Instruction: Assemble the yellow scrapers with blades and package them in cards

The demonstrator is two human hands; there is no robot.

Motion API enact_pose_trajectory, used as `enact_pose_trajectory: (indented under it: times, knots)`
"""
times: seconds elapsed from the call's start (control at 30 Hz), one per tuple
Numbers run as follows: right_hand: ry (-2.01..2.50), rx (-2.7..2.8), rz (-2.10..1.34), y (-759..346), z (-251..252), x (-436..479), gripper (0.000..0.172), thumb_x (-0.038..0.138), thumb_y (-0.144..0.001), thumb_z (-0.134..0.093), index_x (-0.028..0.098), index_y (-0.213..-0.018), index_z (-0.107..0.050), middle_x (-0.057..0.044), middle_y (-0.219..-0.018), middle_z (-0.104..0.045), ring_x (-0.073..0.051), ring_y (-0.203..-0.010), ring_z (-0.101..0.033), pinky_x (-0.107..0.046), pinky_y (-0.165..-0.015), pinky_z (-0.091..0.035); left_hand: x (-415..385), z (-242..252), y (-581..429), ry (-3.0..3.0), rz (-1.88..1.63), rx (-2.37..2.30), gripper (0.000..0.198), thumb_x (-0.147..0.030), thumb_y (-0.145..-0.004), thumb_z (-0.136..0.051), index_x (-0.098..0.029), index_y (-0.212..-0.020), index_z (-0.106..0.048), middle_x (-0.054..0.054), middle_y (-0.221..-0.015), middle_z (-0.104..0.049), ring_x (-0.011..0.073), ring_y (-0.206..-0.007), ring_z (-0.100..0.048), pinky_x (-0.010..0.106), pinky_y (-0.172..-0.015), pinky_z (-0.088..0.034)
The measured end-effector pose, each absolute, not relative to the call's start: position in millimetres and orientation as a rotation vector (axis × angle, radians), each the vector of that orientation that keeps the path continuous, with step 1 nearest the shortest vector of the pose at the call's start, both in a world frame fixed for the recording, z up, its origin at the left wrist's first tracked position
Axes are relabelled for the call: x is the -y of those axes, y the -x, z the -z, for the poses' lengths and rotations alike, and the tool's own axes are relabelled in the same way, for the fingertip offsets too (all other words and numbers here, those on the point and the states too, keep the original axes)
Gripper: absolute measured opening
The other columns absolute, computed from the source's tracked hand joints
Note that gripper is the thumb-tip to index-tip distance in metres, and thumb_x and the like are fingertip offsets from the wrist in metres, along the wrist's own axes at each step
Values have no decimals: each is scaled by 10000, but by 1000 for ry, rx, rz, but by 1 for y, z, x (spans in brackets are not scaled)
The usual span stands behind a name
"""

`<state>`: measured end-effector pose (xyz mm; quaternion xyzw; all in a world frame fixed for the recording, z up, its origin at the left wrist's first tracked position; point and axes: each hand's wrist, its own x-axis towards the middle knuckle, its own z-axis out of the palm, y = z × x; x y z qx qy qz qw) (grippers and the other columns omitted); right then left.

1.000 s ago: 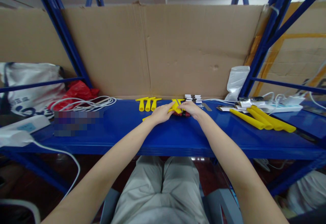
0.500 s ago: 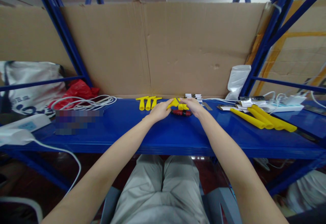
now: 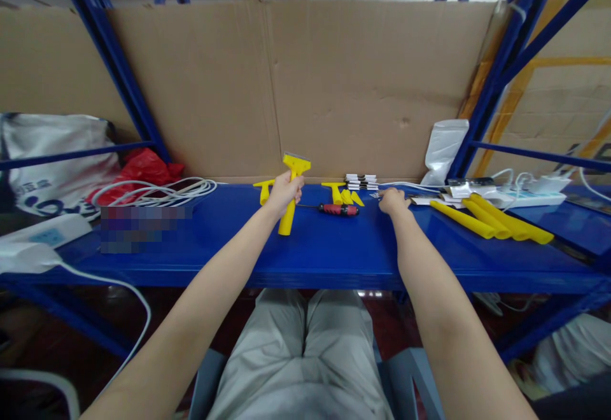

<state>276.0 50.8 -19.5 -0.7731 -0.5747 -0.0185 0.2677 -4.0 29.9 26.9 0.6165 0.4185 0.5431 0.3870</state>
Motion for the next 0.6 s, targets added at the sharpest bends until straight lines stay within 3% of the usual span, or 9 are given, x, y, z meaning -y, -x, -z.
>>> enact_pose_trajectory:
  times: [0.27,0.6]
  knots:
    - [2253,1556,9,-267,16,-46,388,101,-717,-540,206,-1064,-680,-166,-1233,-527,-379,-1207,-409,-645,-952,-307,-16,-22,-6,-1332,-877,-927,189,-49,-818,-417,-185,-693,-380,-82,-490,-401,26,-325,-319,157,-349,-220]
    - [2279,1603,32,-255,8,-36,304,163,-803,-528,172,-1068,-676,-193,-1231,-535,-371,-1227,-405,-604,-971,-316,-17,-20,-7,-1327,-758,-896,184,-34,-817,-417,-178,-703,-405,-80,-467,-398,33,-319,-318,153,-346,-217]
